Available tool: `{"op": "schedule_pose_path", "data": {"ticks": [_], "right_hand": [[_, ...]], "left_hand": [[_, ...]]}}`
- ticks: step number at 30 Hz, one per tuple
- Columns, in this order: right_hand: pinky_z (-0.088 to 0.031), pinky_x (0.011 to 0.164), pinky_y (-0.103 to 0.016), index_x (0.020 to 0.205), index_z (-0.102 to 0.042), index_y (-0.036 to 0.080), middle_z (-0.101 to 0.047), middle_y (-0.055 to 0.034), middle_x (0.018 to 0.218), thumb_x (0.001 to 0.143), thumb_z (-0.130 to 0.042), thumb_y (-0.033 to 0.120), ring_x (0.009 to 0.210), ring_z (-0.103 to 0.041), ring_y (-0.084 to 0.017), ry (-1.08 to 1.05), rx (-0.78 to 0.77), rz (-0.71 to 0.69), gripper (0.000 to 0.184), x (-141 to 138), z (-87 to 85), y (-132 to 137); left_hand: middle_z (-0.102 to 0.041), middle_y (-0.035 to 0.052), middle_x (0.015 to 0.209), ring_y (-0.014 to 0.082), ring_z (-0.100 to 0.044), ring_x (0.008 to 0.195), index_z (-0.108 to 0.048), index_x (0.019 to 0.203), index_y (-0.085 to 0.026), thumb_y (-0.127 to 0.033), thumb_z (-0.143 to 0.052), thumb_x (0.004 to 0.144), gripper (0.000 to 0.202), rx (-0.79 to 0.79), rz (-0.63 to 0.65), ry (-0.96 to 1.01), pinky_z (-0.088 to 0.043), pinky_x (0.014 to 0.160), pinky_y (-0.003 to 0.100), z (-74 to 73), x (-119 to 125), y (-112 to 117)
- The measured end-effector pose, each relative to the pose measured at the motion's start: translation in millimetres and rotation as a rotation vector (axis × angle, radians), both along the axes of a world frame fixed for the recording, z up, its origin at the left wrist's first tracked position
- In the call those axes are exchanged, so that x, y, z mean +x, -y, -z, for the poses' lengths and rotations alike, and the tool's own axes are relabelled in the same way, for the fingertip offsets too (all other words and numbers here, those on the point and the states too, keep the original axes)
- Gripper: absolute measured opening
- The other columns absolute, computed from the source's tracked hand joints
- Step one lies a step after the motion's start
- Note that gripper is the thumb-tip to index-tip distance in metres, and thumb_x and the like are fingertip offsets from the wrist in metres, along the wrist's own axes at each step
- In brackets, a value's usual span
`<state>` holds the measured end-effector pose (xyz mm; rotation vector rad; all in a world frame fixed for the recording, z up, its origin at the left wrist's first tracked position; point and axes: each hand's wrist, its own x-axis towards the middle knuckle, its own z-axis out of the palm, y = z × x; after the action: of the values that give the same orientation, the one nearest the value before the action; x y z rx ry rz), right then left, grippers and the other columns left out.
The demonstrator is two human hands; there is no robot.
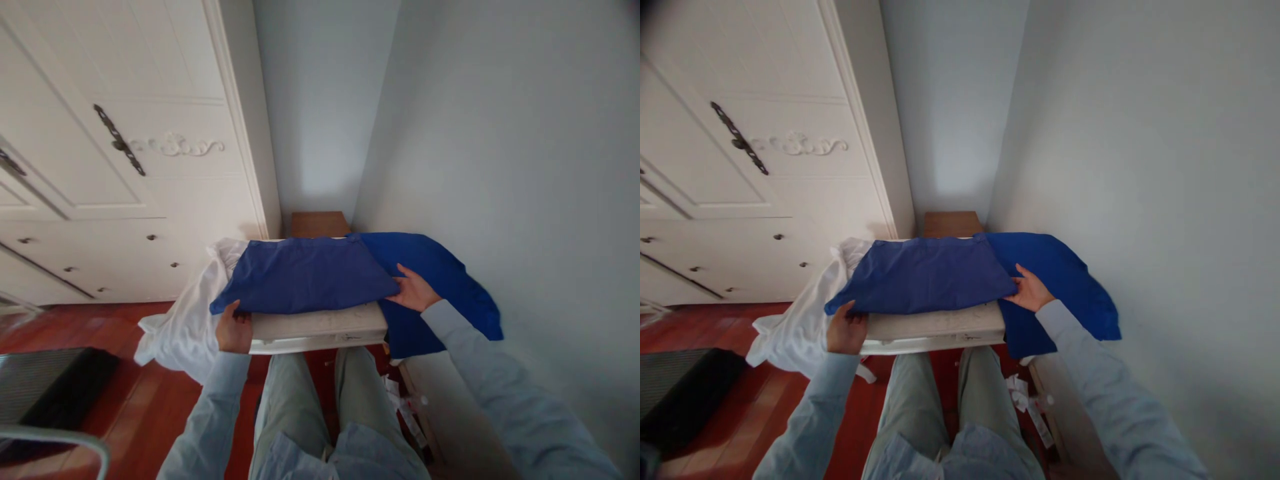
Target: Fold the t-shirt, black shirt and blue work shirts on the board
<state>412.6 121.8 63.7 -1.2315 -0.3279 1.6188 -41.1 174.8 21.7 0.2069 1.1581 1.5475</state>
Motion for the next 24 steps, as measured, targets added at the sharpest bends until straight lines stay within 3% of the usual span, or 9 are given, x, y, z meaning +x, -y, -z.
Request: {"op": "schedule_pose_path", "data": {"ticks": [4, 8, 17, 24], "right_hand": [[-0.060, 0.074, -0.034, 0.095, -0.066, 0.015, -0.075, -0.0081, 0.076, 0.102, -0.049, 0.046, 0.070, -0.072, -0.021, 0.140, -0.101, -0.160, 0.036, 9, -3.2, -36], [-0.060, 0.070, -0.034, 0.094, -0.068, 0.013, -0.075, -0.0091, 0.072, 0.103, -0.046, 0.048, 0.066, -0.072, -0.021, 0.198, -0.130, -0.256, 0.043, 10, -5.7, -75], [-0.055, 0.097, -0.036, 0.099, -0.072, 0.014, -0.078, -0.0102, 0.082, 0.102, -0.052, 0.039, 0.077, -0.075, -0.021, 0.196, -0.017, -0.284, 0.032, -9, 9.5, -156], [-0.057, 0.095, -0.037, 0.099, -0.071, 0.013, -0.078, -0.0089, 0.080, 0.101, -0.056, 0.039, 0.075, -0.074, -0.020, 0.221, -0.067, -0.273, 0.030, -17, 6.7, -200]], "left_hand": [[-0.073, -0.0009, 0.089, 0.0173, -0.070, 0.101, -0.060, 0.082, -0.026, -0.018, -0.060, 0.081, 0.009, 0.014, 0.008, 0.013, -0.061, 0.084, 0.029, 4.9, -7, -7], [-0.073, -0.0020, 0.089, 0.0142, -0.071, 0.093, -0.063, 0.084, -0.027, -0.014, -0.063, 0.080, 0.013, -0.045, -0.004, 0.077, -0.060, 0.079, 0.024, 3.3, -8, -9], [-0.077, 0.0002, 0.096, 0.0225, -0.072, 0.101, -0.071, 0.096, -0.028, -0.018, -0.067, 0.078, 0.021, -0.035, 0.087, -0.014, -0.063, 0.081, 0.035, -7.1, -13, -19], [-0.077, 0.0019, 0.106, 0.0228, -0.072, 0.105, -0.072, 0.103, -0.025, -0.016, -0.066, 0.080, 0.026, -0.042, 0.077, 0.016, -0.063, 0.085, 0.036, -4.4, -14, -28]]}}
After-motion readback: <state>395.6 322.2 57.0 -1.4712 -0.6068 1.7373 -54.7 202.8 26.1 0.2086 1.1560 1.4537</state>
